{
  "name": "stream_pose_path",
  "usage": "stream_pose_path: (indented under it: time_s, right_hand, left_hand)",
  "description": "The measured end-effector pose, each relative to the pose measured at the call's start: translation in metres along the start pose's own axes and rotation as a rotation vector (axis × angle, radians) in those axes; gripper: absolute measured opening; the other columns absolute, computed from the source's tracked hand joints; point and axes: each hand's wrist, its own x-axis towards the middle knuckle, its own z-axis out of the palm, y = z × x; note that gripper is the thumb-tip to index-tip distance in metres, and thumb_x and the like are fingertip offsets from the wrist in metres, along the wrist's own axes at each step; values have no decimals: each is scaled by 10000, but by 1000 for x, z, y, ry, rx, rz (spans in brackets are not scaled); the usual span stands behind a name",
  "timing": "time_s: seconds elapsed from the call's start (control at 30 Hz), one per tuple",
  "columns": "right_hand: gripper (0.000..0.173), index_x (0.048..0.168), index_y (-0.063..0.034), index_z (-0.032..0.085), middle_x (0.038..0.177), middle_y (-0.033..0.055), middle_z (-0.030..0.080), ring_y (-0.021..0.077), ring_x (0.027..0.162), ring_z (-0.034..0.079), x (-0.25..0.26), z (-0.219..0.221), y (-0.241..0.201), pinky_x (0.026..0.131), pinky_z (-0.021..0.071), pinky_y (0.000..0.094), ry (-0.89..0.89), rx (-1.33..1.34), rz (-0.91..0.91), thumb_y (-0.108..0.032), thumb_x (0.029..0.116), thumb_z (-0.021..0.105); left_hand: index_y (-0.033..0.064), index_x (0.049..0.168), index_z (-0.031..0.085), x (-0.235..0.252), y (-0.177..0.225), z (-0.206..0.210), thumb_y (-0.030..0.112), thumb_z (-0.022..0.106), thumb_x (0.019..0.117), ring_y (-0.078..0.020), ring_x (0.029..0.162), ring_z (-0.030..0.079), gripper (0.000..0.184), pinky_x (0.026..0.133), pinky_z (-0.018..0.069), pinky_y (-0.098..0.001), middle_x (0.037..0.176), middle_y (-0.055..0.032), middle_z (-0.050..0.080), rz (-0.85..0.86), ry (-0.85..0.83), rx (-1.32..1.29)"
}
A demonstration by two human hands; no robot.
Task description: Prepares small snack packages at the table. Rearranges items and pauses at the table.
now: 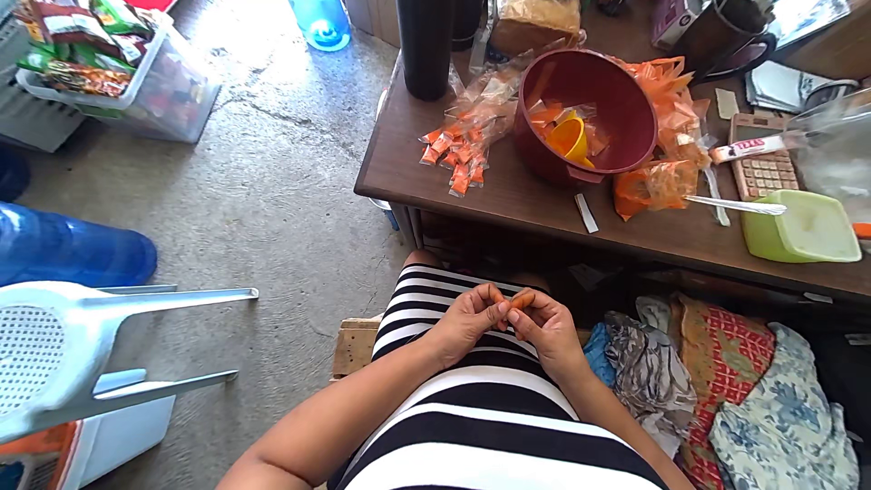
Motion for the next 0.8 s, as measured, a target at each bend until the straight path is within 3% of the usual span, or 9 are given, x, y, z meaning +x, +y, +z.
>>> stream_pose_path:
  time_s: [0.4, 0.6, 0.8]
  right_hand:
    - [98, 905, -74, 660, 875, -68, 630, -47, 703, 572, -1, 4, 4, 625, 502, 111, 40, -162, -140, -15, 829, 682]
    - [56, 893, -79, 646, 887, -74, 615, -65, 704, 552, -1, 3, 3, 611, 484, 93, 49, -217, -205, -38, 857, 658]
    - [41, 898, -70, 659, 869, -72, 619, -65, 667, 537, -1, 1, 3, 584, 469, 90, 79, -221, -195, -40, 871, 666]
  left_hand:
    - [154, 925, 578, 2, -1, 3, 29, 597, 979, -41, 804, 674, 137, 793, 573, -239, 878, 67, 686, 15, -16, -10]
    - [152, 897, 670, -1, -2, 3, 67, 613, 982, -14, 778, 664, 133, 770, 559, -215, 838, 88, 704, 94, 55, 88]
    - [115, 892, 734, -5, 2, 5, 10, 609, 963, -14, 778, 682, 178, 783, 567, -212, 824, 72, 736, 111, 128, 154]
